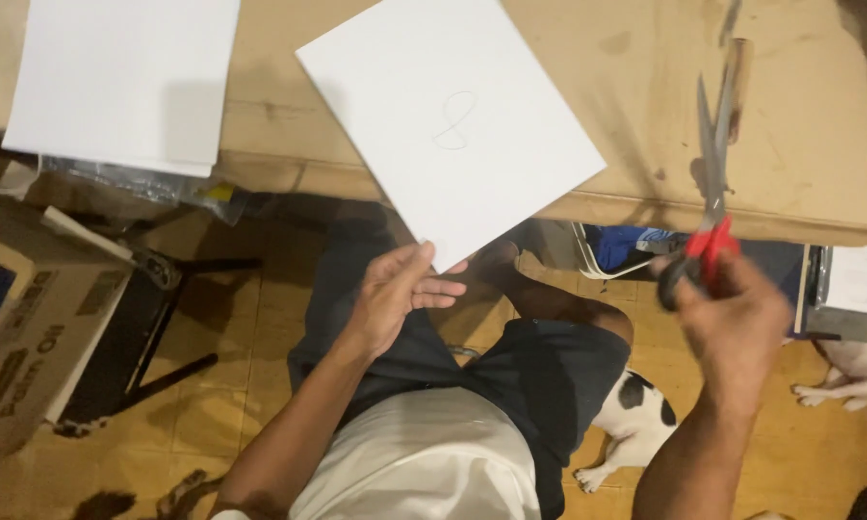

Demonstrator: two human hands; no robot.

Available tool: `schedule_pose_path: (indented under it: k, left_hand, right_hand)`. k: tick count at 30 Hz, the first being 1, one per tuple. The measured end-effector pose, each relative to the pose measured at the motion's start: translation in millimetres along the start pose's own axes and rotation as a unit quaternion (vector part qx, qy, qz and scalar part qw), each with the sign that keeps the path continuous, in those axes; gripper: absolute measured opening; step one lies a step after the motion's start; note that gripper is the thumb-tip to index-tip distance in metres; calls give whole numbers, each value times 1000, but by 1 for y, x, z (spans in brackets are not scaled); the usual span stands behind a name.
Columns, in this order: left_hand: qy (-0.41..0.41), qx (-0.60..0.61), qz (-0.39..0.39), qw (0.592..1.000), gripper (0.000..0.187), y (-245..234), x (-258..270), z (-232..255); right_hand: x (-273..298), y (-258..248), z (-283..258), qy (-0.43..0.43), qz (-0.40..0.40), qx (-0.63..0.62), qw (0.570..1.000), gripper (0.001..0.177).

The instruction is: The person sits at a wooden table and uses red-handled scissors to trim the edges of a white sheet of paper. After cutting, the person places the trimmed paper on a stack and picks up another sheet to fold it.

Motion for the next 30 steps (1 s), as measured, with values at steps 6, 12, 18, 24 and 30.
schedule_pose_path:
  k: [6, 12, 18, 24, 30]
  left_hand:
    - [8, -46, 19, 999, 58, 0, 12, 9]
    - [15, -91, 45, 995, 49, -12, 6, 12]
    - [79, 6, 124, 989, 26, -88, 4, 13]
    - [172, 188, 42, 966, 45, -98, -5, 7]
    - [97, 266, 79, 956, 17, -63, -20, -6]
  right_hand:
    - [-39, -3, 25, -72, 86, 100, 989, 25]
    - [-48, -6, -6, 8, 66, 72, 995, 36]
    - [-80, -13, 28, 12, 17, 205, 978, 32]
    - [-138, -24, 64, 67, 0, 207, 976, 41]
    - [-167, -18, 96, 179, -17, -37, 983, 16]
Point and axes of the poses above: each hand's wrist, its own x-axis away from the middle knuckle, its own y-axis out of the palm, z = x × y, the point moved 8 cm from there along -x, towards the middle knuckle, and after that the axes turned 15 degrees about -y, right-handed, at the moved point
